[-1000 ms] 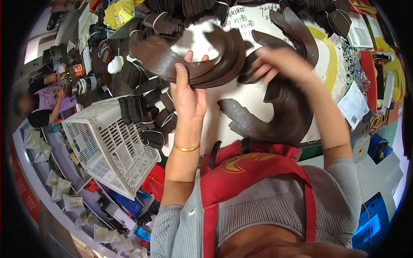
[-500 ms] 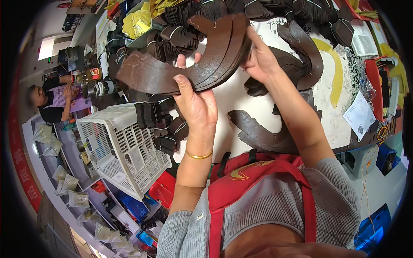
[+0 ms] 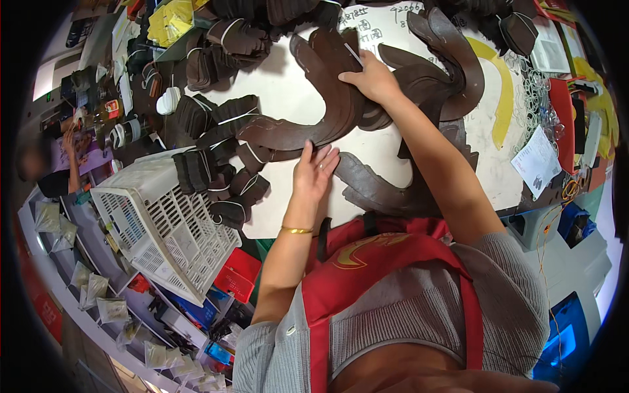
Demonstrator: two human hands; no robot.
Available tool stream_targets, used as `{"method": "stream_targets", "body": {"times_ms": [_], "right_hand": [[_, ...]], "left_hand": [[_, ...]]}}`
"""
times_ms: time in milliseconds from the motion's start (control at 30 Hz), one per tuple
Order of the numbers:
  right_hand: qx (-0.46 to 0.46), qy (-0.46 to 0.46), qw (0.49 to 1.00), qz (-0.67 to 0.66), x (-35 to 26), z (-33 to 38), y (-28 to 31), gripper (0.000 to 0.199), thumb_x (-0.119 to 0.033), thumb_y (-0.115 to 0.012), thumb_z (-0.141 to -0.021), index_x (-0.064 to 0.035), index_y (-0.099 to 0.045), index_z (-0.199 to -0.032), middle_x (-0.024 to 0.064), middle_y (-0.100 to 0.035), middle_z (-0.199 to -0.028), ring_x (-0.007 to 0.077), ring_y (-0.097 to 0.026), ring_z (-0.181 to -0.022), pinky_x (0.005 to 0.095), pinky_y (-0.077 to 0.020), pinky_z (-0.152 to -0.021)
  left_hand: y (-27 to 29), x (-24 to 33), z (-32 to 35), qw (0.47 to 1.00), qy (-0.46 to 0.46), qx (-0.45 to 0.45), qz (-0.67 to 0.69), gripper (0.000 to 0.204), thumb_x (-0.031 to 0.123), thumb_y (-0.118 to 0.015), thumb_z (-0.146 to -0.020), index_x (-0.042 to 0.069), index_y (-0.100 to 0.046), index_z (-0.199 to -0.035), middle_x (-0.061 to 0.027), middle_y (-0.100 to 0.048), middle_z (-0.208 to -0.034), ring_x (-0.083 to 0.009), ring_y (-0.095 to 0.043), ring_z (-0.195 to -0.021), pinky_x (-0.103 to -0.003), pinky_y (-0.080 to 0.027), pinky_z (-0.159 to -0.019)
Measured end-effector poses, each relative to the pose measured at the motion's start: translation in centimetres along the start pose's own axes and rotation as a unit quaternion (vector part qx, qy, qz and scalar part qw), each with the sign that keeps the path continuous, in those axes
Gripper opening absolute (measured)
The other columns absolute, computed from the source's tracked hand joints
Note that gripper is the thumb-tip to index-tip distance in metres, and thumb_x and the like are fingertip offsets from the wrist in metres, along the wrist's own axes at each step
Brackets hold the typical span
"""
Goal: Sorting and bundling brown leather shoe upper parts with rubber bands.
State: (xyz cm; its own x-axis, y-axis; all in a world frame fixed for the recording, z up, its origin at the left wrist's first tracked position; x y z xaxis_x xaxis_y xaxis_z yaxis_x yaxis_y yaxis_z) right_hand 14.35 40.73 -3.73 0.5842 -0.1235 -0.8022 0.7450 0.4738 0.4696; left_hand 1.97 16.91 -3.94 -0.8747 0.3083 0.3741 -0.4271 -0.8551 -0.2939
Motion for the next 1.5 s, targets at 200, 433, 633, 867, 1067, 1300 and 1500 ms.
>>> {"method": "stream_targets", "body": {"times_ms": [200,433,633,867,1067,1300,1500], "right_hand": [[0.211,0.037,0.976,-0.045,1.4,7.5,18.1,0.029,-0.025,-0.070,-0.086,-0.0067,-0.068,-0.108,0.0051,-0.070,-0.093,0.0129,-0.065,-0.077,0.0263,-0.0500,-0.076],[0.236,-0.070,0.954,-0.170,14.1,8.3,21.9,0.027,-0.024,-0.063,-0.092,0.0001,-0.067,-0.102,0.0047,-0.068,-0.087,0.0113,-0.061,-0.074,0.0254,-0.0483,-0.072],[0.257,-0.075,0.941,-0.208,11.7,9.8,19.7,0.042,-0.029,-0.073,-0.085,0.0025,-0.064,-0.111,0.0052,-0.067,-0.089,0.0104,-0.059,-0.078,0.0235,-0.0474,-0.073],[0.256,-0.092,0.934,-0.230,15.6,7.5,19.3,0.063,-0.035,-0.078,-0.079,0.0021,-0.058,-0.125,0.0145,-0.067,-0.104,0.0203,-0.064,-0.095,0.0321,-0.0496,-0.087],[0.197,0.016,0.972,-0.123,8.2,8.4,18.1,0.069,-0.030,-0.080,-0.073,-0.0034,-0.054,-0.131,0.0148,-0.065,-0.119,0.0251,-0.063,-0.108,0.0341,-0.0484,-0.092],[0.223,0.334,0.914,0.056,-3.2,14.5,19.3,0.057,-0.035,-0.079,-0.068,-0.0090,-0.067,-0.117,0.0065,-0.069,-0.102,0.0253,-0.064,-0.092,0.0340,-0.0541,-0.074],[0.231,0.400,0.886,0.052,-8.3,17.2,17.4,0.045,-0.026,-0.079,-0.068,-0.0123,-0.071,-0.110,0.0013,-0.069,-0.098,0.0199,-0.064,-0.093,0.0305,-0.0548,-0.069]], "left_hand": [[-2.5,0.0,6.0,0.973,0.001,-0.090,-0.211,0.020,0.021,-0.057,-0.098,0.002,-0.061,-0.103,-0.0074,-0.066,-0.085,-0.0169,-0.065,-0.075,-0.030,-0.055,-0.075],[-15.6,-0.5,3.0,0.890,-0.190,-0.231,-0.345,0.017,0.012,-0.058,-0.097,-0.001,-0.063,-0.107,-0.0082,-0.068,-0.092,-0.0163,-0.066,-0.083,-0.030,-0.054,-0.081],[-24.8,-4.5,-0.7,0.828,-0.198,-0.319,-0.418,0.030,0.011,-0.058,-0.096,-0.005,-0.060,-0.122,-0.0121,-0.065,-0.116,-0.0183,-0.062,-0.108,-0.030,-0.049,-0.095],[-31.4,-8.0,-1.9,0.837,-0.092,-0.265,-0.471,0.045,0.026,-0.068,-0.090,-0.009,-0.058,-0.116,-0.0087,-0.065,-0.107,-0.0138,-0.060,-0.097,-0.026,-0.046,-0.088],[-32.0,-7.7,-3.0,0.861,-0.006,-0.291,-0.417,0.045,0.033,-0.069,-0.089,0.000,-0.059,-0.119,-0.0075,-0.062,-0.111,-0.0158,-0.059,-0.099,-0.029,-0.047,-0.085],[-26.8,-2.0,6.7,0.882,-0.046,-0.435,-0.174,0.061,0.019,-0.078,-0.078,0.000,-0.049,-0.128,-0.0093,-0.057,-0.121,-0.0204,-0.059,-0.110,-0.036,-0.049,-0.097],[-23.3,1.0,12.2,0.917,-0.138,-0.334,-0.168,0.071,0.014,-0.075,-0.078,0.000,-0.037,-0.137,-0.0109,-0.058,-0.114,-0.0201,-0.060,-0.104,-0.033,-0.050,-0.093]]}}
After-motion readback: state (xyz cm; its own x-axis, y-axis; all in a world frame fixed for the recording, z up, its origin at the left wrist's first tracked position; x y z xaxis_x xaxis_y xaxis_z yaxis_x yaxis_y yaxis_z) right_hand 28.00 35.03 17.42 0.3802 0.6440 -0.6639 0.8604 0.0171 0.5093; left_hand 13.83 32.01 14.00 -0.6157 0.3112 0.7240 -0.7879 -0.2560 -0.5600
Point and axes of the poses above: each hand's wrist, its own z-axis away from the middle knuckle, its own y-axis out of the back of the hand, x = y × z, the point moved 4 cm from there along -z, towards the middle knuckle
